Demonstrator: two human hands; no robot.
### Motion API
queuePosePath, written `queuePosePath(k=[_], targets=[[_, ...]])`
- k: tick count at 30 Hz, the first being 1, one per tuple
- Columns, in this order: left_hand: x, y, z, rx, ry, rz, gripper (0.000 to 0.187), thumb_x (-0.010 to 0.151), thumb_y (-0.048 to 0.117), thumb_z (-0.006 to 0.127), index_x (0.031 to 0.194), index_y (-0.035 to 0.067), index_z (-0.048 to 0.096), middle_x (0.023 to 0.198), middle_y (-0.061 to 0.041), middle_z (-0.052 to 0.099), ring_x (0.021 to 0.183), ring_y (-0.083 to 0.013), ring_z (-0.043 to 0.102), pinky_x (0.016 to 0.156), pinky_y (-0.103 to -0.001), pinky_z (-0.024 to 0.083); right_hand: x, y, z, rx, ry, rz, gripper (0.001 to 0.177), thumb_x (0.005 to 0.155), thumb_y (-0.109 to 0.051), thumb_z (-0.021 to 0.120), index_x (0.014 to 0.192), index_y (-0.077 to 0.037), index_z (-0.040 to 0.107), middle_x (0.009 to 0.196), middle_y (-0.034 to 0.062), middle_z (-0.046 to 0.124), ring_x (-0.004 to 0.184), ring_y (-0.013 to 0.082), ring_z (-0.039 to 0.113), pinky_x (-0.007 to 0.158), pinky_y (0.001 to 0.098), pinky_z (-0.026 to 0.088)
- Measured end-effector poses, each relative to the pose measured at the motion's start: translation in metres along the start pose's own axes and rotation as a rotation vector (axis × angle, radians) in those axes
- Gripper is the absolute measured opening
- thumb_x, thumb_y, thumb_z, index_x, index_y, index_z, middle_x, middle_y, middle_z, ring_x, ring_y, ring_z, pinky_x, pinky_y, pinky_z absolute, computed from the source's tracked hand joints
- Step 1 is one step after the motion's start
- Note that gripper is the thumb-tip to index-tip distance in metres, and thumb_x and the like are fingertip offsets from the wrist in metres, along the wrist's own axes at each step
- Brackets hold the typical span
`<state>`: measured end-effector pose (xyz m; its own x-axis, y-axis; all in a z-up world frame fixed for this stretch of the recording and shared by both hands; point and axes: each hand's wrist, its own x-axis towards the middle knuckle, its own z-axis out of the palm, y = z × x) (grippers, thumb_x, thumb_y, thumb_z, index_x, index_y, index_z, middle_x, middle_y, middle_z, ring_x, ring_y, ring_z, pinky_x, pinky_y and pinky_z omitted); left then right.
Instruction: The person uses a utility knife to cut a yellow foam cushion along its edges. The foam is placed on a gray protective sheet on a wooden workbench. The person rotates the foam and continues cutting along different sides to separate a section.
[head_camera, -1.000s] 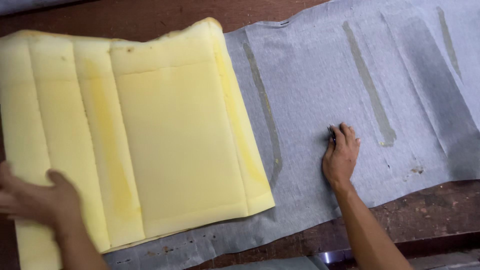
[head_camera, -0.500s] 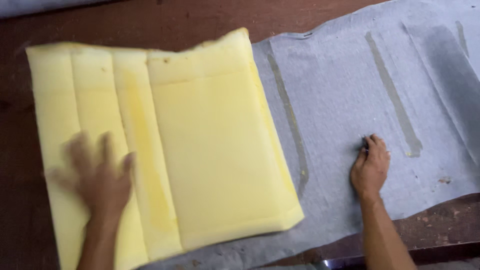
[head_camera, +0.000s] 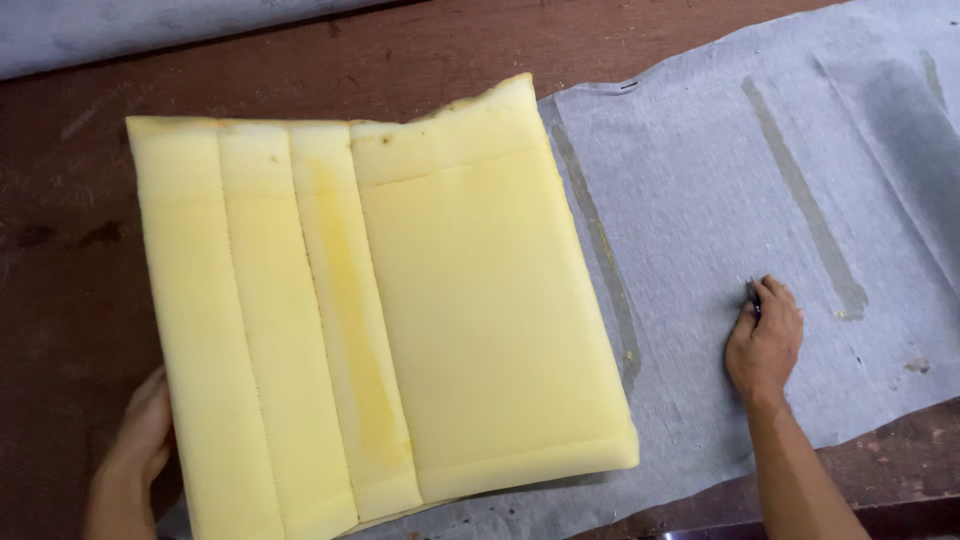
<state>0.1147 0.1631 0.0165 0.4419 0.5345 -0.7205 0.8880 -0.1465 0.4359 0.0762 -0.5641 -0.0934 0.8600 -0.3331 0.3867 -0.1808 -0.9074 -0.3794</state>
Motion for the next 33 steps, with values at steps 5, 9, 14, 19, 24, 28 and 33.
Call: queuePosePath(k=[5,9,14,19,24,28,33], targets=[[-0.010,-0.001,-0.006,-0.044,0.058,0.231,0.066,0.106,0.046,0.048,0.154,0.000,0.052,0.155,-0.035,0.057,0.144,-0.0427,0.052,0.121,-0.052,0.038,-0.001,0.001,0.001,0.007,0.006,0.000,0.029,0.107,-0.006,0.055,0.134,0.001,0.063,0.152,0.0191,0.058,0.145,0.0386,0.048,0.123,0.0542,0.030],[-0.015,0.000,-0.007,0.133,0.220,0.458,0.067,0.103,0.046,0.052,0.152,0.001,0.048,0.162,-0.026,0.039,0.141,-0.0372,0.048,0.116,-0.050,0.040,-0.001,0.001,0.001,0.020,0.021,-0.002,0.030,0.106,-0.006,0.056,0.134,0.001,0.064,0.151,0.0188,0.059,0.144,0.0376,0.049,0.124,0.0529,0.032],[-0.018,0.000,0.019,-0.066,-0.274,0.522,0.080,0.097,0.050,0.051,0.163,0.010,0.029,0.169,-0.017,0.028,0.151,-0.0299,0.030,0.115,-0.049,0.028,-0.001,0.001,0.002,0.008,0.019,-0.015,0.030,0.105,-0.005,0.056,0.133,0.001,0.063,0.150,0.0200,0.059,0.143,0.0389,0.050,0.123,0.0527,0.033],[-0.027,0.016,0.046,-0.366,-0.335,0.261,0.080,0.093,0.048,0.056,0.160,0.008,0.033,0.164,-0.017,0.039,0.151,-0.0319,0.036,0.118,-0.047,0.033,0.000,0.001,0.002,0.013,0.031,-0.015,0.030,0.106,-0.006,0.056,0.134,0.001,0.063,0.149,0.0196,0.059,0.144,0.0386,0.049,0.123,0.0522,0.033],[-0.028,0.021,0.061,-0.344,-0.306,0.336,0.074,0.092,0.033,0.062,0.156,0.009,0.031,0.155,-0.018,0.043,0.143,-0.0280,0.042,0.118,-0.042,0.034,-0.001,-0.003,0.002,-0.014,0.010,0.005,0.030,0.104,-0.006,0.055,0.133,0.001,0.062,0.150,0.0198,0.058,0.143,0.0391,0.049,0.121,0.0539,0.032],[-0.025,0.020,0.056,-0.461,-0.330,0.333,0.058,0.096,0.030,0.065,0.143,0.000,0.050,0.140,-0.022,0.061,0.131,-0.0282,0.059,0.112,-0.041,0.044,0.000,-0.004,0.001,-0.008,0.021,0.001,0.031,0.105,-0.006,0.055,0.134,0.001,0.062,0.150,0.0191,0.058,0.143,0.0386,0.049,0.122,0.0540,0.032],[-0.043,0.027,0.011,-0.380,-0.171,0.349,0.063,0.099,0.034,0.066,0.146,-0.001,0.042,0.144,-0.026,0.050,0.135,-0.0322,0.048,0.113,-0.048,0.036,-0.004,-0.004,-0.003,0.002,0.020,-0.009,0.030,0.106,-0.006,0.055,0.134,0.000,0.062,0.150,0.0192,0.058,0.143,0.0383,0.049,0.121,0.0547,0.032]])
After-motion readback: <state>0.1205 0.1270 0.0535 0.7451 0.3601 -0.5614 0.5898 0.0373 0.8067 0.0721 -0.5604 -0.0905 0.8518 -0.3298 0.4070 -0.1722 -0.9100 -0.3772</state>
